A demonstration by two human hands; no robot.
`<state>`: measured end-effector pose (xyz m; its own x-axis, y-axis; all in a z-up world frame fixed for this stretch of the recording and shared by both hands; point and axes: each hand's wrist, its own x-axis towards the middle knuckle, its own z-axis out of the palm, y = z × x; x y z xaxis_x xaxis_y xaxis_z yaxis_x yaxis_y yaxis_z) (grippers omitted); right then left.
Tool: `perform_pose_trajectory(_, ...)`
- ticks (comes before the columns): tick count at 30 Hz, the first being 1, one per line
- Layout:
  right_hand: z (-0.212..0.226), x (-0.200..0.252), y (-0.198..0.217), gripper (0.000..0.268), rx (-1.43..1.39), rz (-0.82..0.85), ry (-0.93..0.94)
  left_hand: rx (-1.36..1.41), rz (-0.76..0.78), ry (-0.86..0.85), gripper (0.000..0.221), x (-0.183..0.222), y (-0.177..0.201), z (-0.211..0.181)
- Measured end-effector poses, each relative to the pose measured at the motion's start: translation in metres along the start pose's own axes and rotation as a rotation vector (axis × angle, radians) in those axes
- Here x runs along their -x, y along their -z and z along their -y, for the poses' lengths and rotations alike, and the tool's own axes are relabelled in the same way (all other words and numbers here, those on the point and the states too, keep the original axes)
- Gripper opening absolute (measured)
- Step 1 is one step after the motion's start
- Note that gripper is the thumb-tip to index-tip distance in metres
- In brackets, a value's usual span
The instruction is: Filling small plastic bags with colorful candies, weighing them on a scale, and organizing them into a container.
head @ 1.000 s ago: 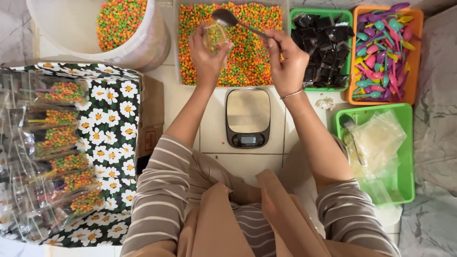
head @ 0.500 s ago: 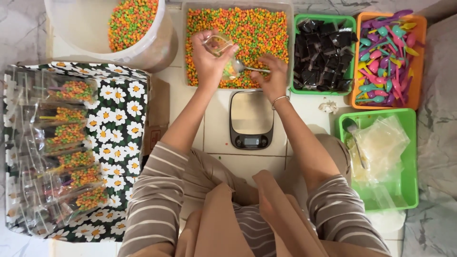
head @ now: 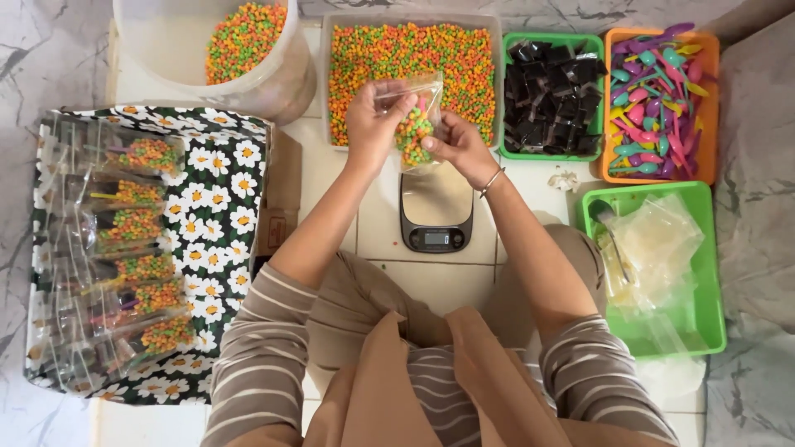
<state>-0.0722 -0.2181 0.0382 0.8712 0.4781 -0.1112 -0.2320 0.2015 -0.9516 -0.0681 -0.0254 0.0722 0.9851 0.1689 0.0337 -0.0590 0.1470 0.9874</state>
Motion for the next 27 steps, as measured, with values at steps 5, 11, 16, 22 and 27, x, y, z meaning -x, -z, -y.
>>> perform_pose_trajectory(5,0.004,0.011,-0.010,0.038,0.087,-0.152,0.075,0.001,-0.028,-0.019,0.022,0.016,-0.003,-0.005)
perform_pose_trajectory(11,0.004,0.027,-0.020,0.021,0.157,-0.328,0.170,-0.126,-0.056,-0.031,0.027,0.029,-0.004,0.018)
perform_pose_trajectory(16,-0.029,0.056,-0.014,0.022,0.174,-0.316,0.088,-0.175,-0.073,-0.025,0.024,0.055,-0.006,0.016)
perform_pose_trajectory(22,-0.069,0.089,-0.013,0.017,0.099,-0.515,-0.024,-0.185,-0.089,0.058,0.026,0.091,-0.006,0.057)
perform_pose_trajectory(27,-0.109,0.111,0.000,0.017,0.087,-0.520,-0.140,-0.116,-0.053,0.148,0.032,0.130,0.000,0.061)
